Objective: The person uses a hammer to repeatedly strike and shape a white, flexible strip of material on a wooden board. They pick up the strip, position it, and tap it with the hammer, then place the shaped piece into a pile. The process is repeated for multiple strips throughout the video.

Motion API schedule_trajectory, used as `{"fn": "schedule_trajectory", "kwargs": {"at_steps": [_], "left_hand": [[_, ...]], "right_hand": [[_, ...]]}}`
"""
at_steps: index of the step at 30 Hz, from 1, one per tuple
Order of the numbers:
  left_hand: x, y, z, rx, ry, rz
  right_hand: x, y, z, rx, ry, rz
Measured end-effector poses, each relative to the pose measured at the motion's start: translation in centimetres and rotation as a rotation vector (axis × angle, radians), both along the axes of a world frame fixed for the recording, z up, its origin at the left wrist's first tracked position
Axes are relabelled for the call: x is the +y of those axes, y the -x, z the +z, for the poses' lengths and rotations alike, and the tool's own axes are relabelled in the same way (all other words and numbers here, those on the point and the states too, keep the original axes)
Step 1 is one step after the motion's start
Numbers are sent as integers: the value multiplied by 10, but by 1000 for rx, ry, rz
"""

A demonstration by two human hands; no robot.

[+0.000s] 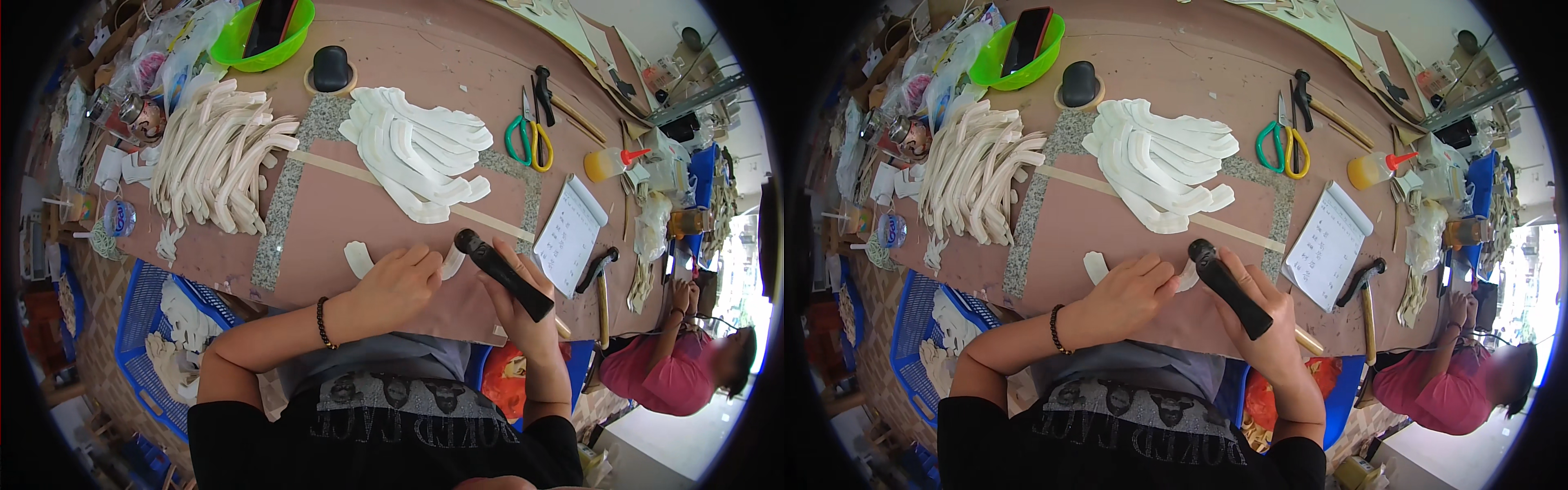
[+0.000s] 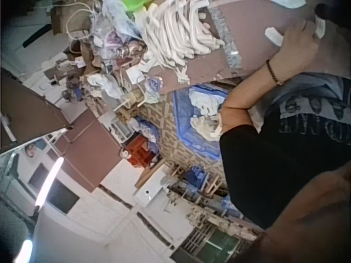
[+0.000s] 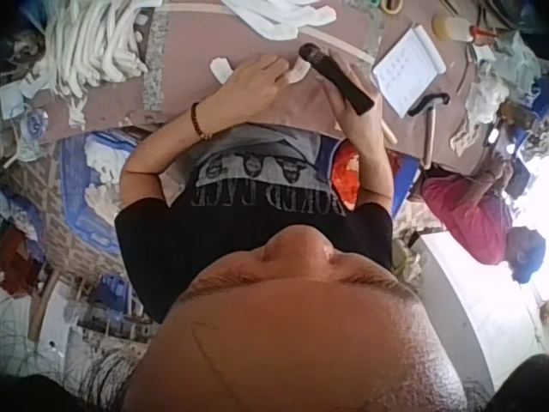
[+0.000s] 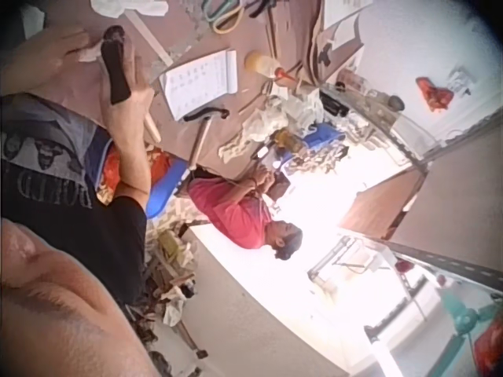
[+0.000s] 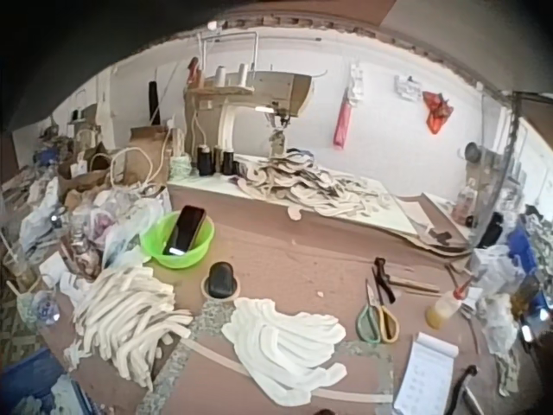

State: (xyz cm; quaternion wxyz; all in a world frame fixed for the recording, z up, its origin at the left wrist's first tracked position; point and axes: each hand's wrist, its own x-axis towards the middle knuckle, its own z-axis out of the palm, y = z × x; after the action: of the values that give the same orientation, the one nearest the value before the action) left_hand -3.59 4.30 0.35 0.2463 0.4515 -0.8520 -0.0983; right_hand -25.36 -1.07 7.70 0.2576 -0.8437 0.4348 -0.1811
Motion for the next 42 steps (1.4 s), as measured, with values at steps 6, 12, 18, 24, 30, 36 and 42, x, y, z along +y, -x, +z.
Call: {"fn": "schedule_trajectory", "kwargs": {"at_steps": [6,12,18,24,30,36,42], "left_hand": [[-1,0,-20,206,-32,41],[0,37,-10,49,-1,222],[13,31,-2,-207,109,190],[23,20,-3,-223,97,171],[34,5,-2,-181,151,174],[44,2,-9,-129,194,226],[51,0,-10,-115,186,236]], "right_hand": [[-11,7,6,103,-108,-14],[-11,11,0,83,-64,18],[-6,4,0,-15,-21,-46],[-10,1,0,19,25,-56],[-7,3,-14,-18,-20,50],[4,-13,3,1,-67,132],[-4,-14,-4,-19,8,70]]}}
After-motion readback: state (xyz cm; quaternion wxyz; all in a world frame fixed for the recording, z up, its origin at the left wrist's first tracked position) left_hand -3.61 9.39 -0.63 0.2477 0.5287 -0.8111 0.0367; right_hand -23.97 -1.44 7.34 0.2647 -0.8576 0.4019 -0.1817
